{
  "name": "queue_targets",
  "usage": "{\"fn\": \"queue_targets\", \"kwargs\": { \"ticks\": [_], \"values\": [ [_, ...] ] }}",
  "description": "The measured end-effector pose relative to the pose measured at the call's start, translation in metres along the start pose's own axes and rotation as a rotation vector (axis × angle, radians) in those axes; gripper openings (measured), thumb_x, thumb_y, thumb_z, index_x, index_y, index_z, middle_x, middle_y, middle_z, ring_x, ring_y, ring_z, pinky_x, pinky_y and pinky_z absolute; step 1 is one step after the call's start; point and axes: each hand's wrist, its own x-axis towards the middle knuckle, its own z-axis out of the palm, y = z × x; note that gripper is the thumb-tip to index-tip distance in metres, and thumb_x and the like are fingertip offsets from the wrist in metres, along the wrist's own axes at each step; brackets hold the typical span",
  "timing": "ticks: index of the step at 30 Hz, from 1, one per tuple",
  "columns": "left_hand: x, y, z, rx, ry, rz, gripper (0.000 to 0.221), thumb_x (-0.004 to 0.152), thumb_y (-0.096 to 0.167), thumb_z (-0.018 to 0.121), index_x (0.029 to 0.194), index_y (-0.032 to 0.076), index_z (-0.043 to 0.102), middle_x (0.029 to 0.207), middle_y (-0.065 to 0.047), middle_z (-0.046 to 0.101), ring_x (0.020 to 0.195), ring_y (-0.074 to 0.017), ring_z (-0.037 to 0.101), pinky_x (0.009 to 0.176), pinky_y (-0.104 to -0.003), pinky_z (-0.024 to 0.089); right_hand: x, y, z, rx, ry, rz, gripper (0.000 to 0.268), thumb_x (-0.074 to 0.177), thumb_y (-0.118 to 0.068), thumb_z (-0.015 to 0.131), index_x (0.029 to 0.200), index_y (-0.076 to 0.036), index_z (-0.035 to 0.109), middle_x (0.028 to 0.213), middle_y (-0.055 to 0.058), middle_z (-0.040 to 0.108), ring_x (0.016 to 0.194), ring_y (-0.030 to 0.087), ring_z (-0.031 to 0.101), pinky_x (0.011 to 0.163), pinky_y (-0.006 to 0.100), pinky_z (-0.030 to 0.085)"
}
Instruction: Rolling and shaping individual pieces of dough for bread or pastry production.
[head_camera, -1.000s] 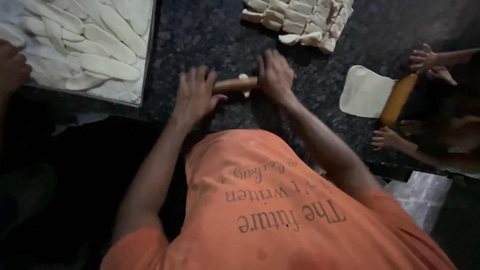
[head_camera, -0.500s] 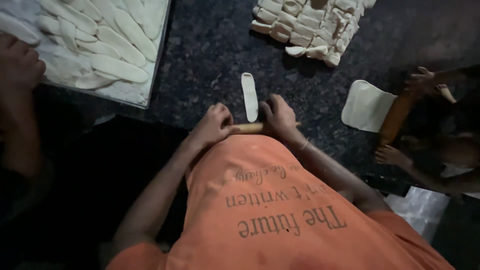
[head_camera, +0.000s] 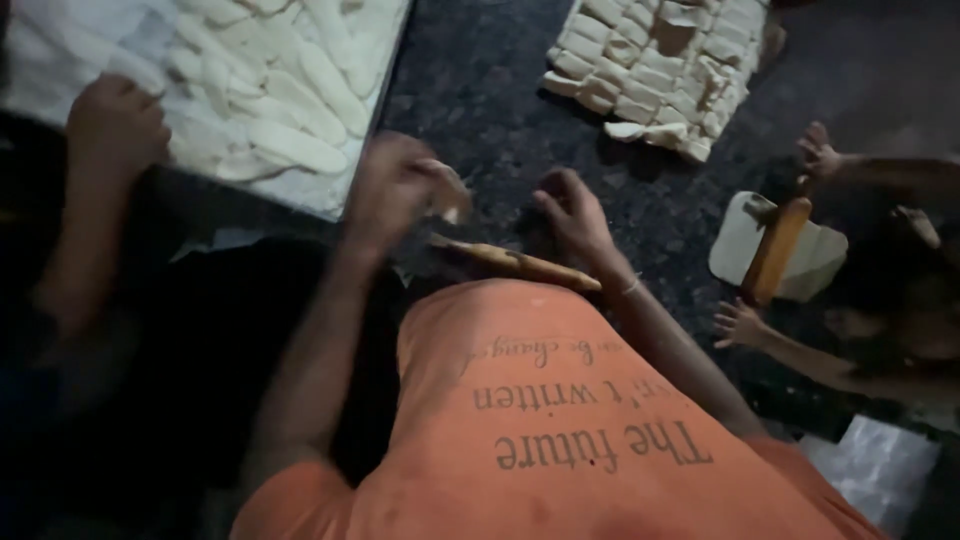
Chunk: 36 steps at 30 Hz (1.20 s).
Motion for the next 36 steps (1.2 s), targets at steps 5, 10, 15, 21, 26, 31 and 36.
{"fn": "queue_targets", "kwargs": {
  "ticks": [5,10,15,21,26,31,36],
  "values": [
    [0.053,-0.105,-0.152,1.543,0.726,0.466,0.05,0.088,0.028,0.065,0.121,-0.01,0.061,0.123,-0.023,0.061,0.118,-0.0352,0.057,0.104,-0.042,0.039,-0.007,0.004,-0.004,-0.341,-0.114,0.122,0.028,0.095,-0.026,0.074,0.111,-0.005,0.068,0.11,0.017,0.07,0.103,0.035,0.068,0.089,0.045,0.054],
    [0.059,-0.064,-0.091,0.7,0.26,0.034,0.025,0.093,0.005,0.073,0.116,0.001,0.066,0.123,-0.019,0.063,0.113,-0.0358,0.059,0.096,-0.047,0.048,0.013,0.036,-0.042,-0.503,0.159,-0.203,0.037,0.093,-0.022,0.075,0.123,-0.003,0.066,0.123,0.022,0.064,0.114,0.043,0.061,0.097,0.048,0.051],
    [0.001,0.018,0.057,0.432,-0.239,0.476,0.041,0.074,0.022,0.084,0.106,0.001,0.072,0.117,-0.018,0.07,0.107,-0.0384,0.064,0.092,-0.048,0.053,0.033,0.015,-0.086,-0.968,0.39,-0.418,0.053,0.078,-0.013,0.076,0.13,-0.005,0.067,0.13,0.022,0.059,0.115,0.043,0.057,0.098,0.048,0.047],
    [-0.031,0.027,0.118,0.416,-0.5,0.288,0.042,0.076,0.026,0.085,0.111,0.005,0.073,0.135,-0.018,0.059,0.126,-0.0393,0.052,0.1,-0.051,0.045,0.057,0.049,-0.102,-0.835,0.388,-0.412,0.022,0.093,-0.012,0.082,0.11,-0.011,0.069,0.111,0.012,0.066,0.105,0.036,0.061,0.088,0.05,0.048],
    [-0.021,0.028,0.142,-0.218,-0.347,-0.192,0.049,0.094,0.022,0.073,0.138,0.007,0.057,0.14,-0.016,0.059,0.125,-0.0287,0.061,0.101,-0.042,0.053,0.036,0.005,-0.077,0.073,0.352,0.015,0.017,0.103,-0.011,0.067,0.119,-0.004,0.063,0.102,0.006,0.07,0.092,0.018,0.069,0.08,0.033,0.059],
    [-0.008,0.025,0.164,-0.378,-0.17,-0.189,0.038,0.098,0.018,0.069,0.134,0.005,0.065,0.127,-0.016,0.072,0.118,-0.0266,0.07,0.099,-0.038,0.055,0.011,0.034,-0.018,0.371,0.13,0.03,0.027,0.1,-0.015,0.068,0.123,-0.001,0.064,0.11,0.005,0.07,0.097,0.012,0.067,0.081,0.028,0.058],
    [-0.012,0.026,0.16,-0.256,-0.094,-0.184,0.031,0.096,0.015,0.069,0.123,0.0,0.069,0.118,-0.016,0.073,0.109,-0.0298,0.074,0.093,-0.037,0.058,0.0,0.029,-0.004,0.597,0.051,0.191,0.026,0.101,-0.016,0.068,0.123,-0.001,0.066,0.108,0.003,0.073,0.095,0.011,0.068,0.082,0.028,0.058]
  ]
}}
